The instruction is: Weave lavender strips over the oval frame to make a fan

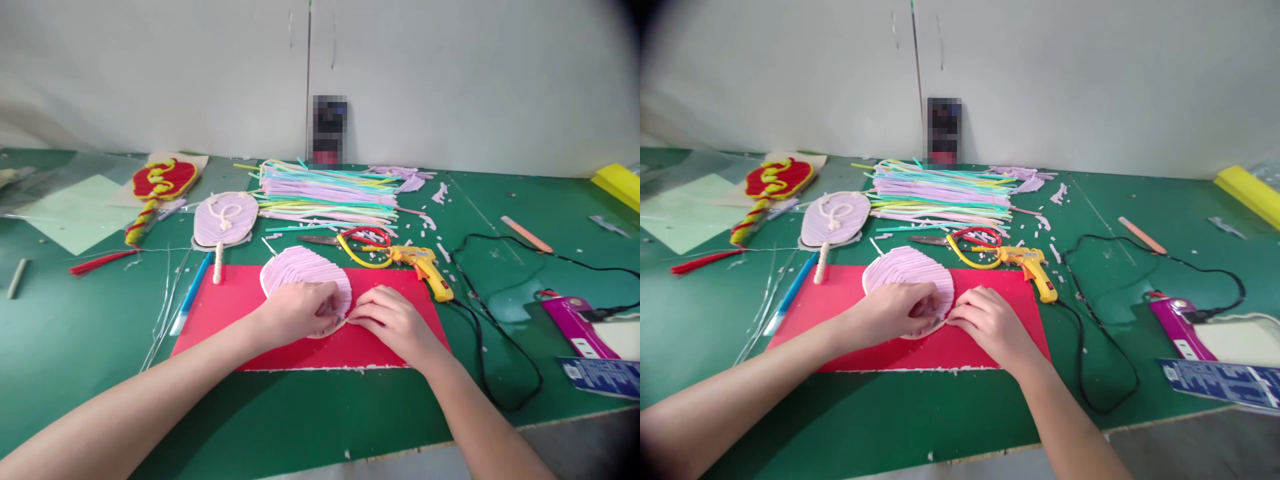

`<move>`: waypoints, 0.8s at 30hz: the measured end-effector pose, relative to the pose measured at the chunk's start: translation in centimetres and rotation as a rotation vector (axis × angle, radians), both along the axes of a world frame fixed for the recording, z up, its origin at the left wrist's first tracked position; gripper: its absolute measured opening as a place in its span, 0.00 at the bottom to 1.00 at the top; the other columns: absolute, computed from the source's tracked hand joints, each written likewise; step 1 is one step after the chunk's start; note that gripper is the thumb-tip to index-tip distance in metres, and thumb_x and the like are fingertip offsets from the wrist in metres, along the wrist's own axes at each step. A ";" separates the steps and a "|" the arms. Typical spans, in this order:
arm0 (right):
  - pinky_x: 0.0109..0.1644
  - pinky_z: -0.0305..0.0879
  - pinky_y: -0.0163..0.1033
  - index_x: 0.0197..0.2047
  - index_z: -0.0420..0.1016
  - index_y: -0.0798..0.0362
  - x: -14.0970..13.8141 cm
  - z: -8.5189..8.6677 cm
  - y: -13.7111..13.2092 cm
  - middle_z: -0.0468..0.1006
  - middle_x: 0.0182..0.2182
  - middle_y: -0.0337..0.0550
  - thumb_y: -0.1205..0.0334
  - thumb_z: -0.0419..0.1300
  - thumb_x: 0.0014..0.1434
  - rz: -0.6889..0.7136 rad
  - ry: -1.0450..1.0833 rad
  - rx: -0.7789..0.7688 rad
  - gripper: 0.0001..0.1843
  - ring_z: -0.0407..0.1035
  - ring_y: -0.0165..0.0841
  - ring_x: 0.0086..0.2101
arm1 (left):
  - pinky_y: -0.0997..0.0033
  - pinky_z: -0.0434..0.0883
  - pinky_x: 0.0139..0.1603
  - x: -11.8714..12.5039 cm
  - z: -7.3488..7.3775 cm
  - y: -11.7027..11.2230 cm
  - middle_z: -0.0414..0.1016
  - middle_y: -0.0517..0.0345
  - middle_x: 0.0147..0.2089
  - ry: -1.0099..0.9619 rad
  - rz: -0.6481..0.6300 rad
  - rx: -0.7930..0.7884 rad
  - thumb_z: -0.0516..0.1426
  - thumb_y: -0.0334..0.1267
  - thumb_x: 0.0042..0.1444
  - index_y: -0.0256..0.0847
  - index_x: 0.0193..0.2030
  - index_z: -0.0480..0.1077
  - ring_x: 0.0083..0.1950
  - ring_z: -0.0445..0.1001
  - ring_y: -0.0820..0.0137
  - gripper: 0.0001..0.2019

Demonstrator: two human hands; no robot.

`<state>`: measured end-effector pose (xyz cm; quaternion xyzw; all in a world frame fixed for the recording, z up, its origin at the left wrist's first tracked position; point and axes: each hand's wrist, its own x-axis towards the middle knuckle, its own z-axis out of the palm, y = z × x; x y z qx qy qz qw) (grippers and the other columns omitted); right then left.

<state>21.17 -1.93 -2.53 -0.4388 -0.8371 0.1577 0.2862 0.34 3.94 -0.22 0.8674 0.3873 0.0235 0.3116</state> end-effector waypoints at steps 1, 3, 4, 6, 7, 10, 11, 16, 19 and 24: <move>0.42 0.64 0.40 0.36 0.78 0.51 0.0 0.0 0.0 0.76 0.33 0.43 0.62 0.55 0.63 -0.001 -0.002 0.000 0.10 0.68 0.32 0.35 | 0.74 0.56 0.26 0.0 0.0 0.0 0.72 0.61 0.29 -0.001 -0.004 -0.001 0.56 0.40 0.53 0.41 0.37 0.68 0.26 0.66 0.73 0.07; 0.42 0.65 0.40 0.36 0.78 0.50 0.0 -0.1 0.0 0.76 0.33 0.43 0.62 0.55 0.63 -0.002 -0.002 -0.001 0.10 0.68 0.32 0.35 | 0.74 0.56 0.26 -0.1 -0.1 0.1 0.72 0.61 0.29 -0.015 -0.015 -0.005 0.55 0.41 0.53 0.41 0.38 0.68 0.27 0.66 0.73 0.08; 0.42 0.65 0.40 0.36 0.78 0.51 0.1 -0.1 0.0 0.76 0.33 0.43 0.62 0.55 0.63 -0.002 -0.003 -0.004 0.10 0.68 0.32 0.35 | 0.74 0.56 0.27 -0.2 -0.2 0.1 0.72 0.61 0.30 -0.027 -0.022 -0.005 0.55 0.40 0.54 0.42 0.38 0.68 0.28 0.66 0.73 0.07; 0.42 0.65 0.40 0.36 0.77 0.51 0.1 -0.1 0.0 0.76 0.33 0.43 0.62 0.55 0.63 -0.002 -0.004 -0.013 0.10 0.68 0.32 0.36 | 0.74 0.57 0.28 -0.3 -0.3 0.1 0.73 0.61 0.32 -0.059 -0.046 -0.001 0.54 0.39 0.55 0.42 0.39 0.69 0.29 0.67 0.73 0.06; 0.43 0.65 0.40 0.36 0.77 0.51 0.0 -0.2 0.0 0.76 0.33 0.43 0.63 0.55 0.63 -0.002 -0.004 -0.017 0.09 0.67 0.32 0.36 | 0.74 0.57 0.29 -0.3 -0.3 0.1 0.73 0.61 0.33 -0.074 -0.059 0.003 0.53 0.38 0.56 0.43 0.39 0.69 0.30 0.67 0.73 0.06; 0.43 0.65 0.40 0.36 0.77 0.51 0.0 -0.1 0.0 0.76 0.34 0.43 0.63 0.55 0.63 -0.002 0.000 -0.020 0.09 0.67 0.32 0.36 | 0.75 0.57 0.29 -0.3 -0.2 0.0 0.74 0.61 0.34 -0.087 -0.078 0.012 0.52 0.36 0.57 0.43 0.38 0.70 0.32 0.68 0.73 0.06; 0.42 0.65 0.40 0.36 0.77 0.51 0.0 0.0 0.0 0.76 0.33 0.43 0.63 0.55 0.63 -0.003 0.002 -0.018 0.09 0.68 0.32 0.36 | 0.75 0.57 0.29 -0.2 -0.2 0.0 0.74 0.61 0.33 -0.083 -0.074 0.012 0.52 0.36 0.57 0.43 0.37 0.70 0.32 0.68 0.73 0.06; 0.42 0.66 0.40 0.35 0.78 0.50 0.2 0.3 0.1 0.76 0.33 0.42 0.63 0.55 0.63 -0.015 0.001 -0.016 0.10 0.68 0.32 0.36 | 0.75 0.58 0.29 0.1 0.0 -0.2 0.73 0.62 0.31 -0.073 -0.059 0.013 0.52 0.34 0.56 0.43 0.37 0.70 0.30 0.68 0.73 0.06; 0.43 0.66 0.40 0.35 0.78 0.50 0.2 0.3 0.1 0.76 0.34 0.43 0.64 0.55 0.63 -0.021 -0.002 -0.026 0.10 0.68 0.32 0.36 | 0.75 0.59 0.29 0.1 0.0 -0.3 0.74 0.61 0.33 -0.082 -0.057 0.017 0.52 0.33 0.56 0.43 0.38 0.70 0.32 0.69 0.72 0.06; 0.43 0.65 0.41 0.35 0.77 0.50 0.2 0.0 0.2 0.76 0.34 0.43 0.65 0.55 0.63 -0.047 0.016 -0.045 0.10 0.68 0.33 0.37 | 0.75 0.59 0.30 0.2 0.0 -0.3 0.74 0.61 0.33 -0.074 -0.049 0.009 0.53 0.31 0.55 0.42 0.37 0.70 0.32 0.68 0.72 0.06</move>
